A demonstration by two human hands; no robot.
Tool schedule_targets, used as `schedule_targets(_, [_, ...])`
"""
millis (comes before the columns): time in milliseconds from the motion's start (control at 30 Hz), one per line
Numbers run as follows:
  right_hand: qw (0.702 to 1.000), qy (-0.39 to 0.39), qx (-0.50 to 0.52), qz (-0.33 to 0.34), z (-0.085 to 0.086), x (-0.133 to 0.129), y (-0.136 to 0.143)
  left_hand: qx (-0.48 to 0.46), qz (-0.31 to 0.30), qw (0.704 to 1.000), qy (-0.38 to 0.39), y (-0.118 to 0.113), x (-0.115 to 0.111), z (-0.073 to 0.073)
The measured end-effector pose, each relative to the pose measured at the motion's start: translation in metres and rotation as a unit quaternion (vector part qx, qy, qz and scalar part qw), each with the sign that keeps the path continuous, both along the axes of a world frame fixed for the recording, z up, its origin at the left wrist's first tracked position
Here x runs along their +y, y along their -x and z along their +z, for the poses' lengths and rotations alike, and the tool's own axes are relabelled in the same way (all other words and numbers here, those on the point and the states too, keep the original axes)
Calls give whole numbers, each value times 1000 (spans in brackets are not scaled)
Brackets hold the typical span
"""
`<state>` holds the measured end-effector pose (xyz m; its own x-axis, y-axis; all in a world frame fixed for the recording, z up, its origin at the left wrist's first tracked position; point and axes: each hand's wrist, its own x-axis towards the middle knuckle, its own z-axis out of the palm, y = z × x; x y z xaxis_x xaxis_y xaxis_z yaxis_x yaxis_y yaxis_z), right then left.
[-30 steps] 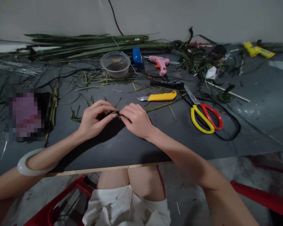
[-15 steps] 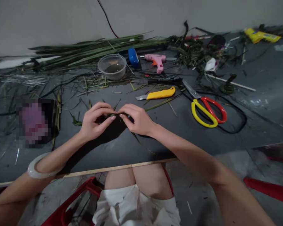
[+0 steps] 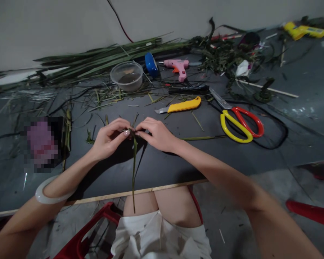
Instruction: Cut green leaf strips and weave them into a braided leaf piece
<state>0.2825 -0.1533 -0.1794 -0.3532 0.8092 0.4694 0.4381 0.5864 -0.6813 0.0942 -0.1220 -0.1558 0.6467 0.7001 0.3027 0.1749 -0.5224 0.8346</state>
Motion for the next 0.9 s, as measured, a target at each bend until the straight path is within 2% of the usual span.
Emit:
schedule_targets(333, [999,-15,-36,-10,-3,2,-1,34,12,999,-10,1,2,0])
schedule_targets(500, [997,-41,11,-70,0,-4,3,33,34,999,-12,1,3,2])
schedule_targets(600, [996,-51,28,-75,-1,-7,7,16,36,999,14,2,3,0])
schedule_targets(767, [997,-7,19,-74,-5,-7,9,-16,58,995,79,1,2,-5])
schedule_targets(900, [990,88,72,-80,-5,-7,13,-38,90,987,124,-2,0,-7])
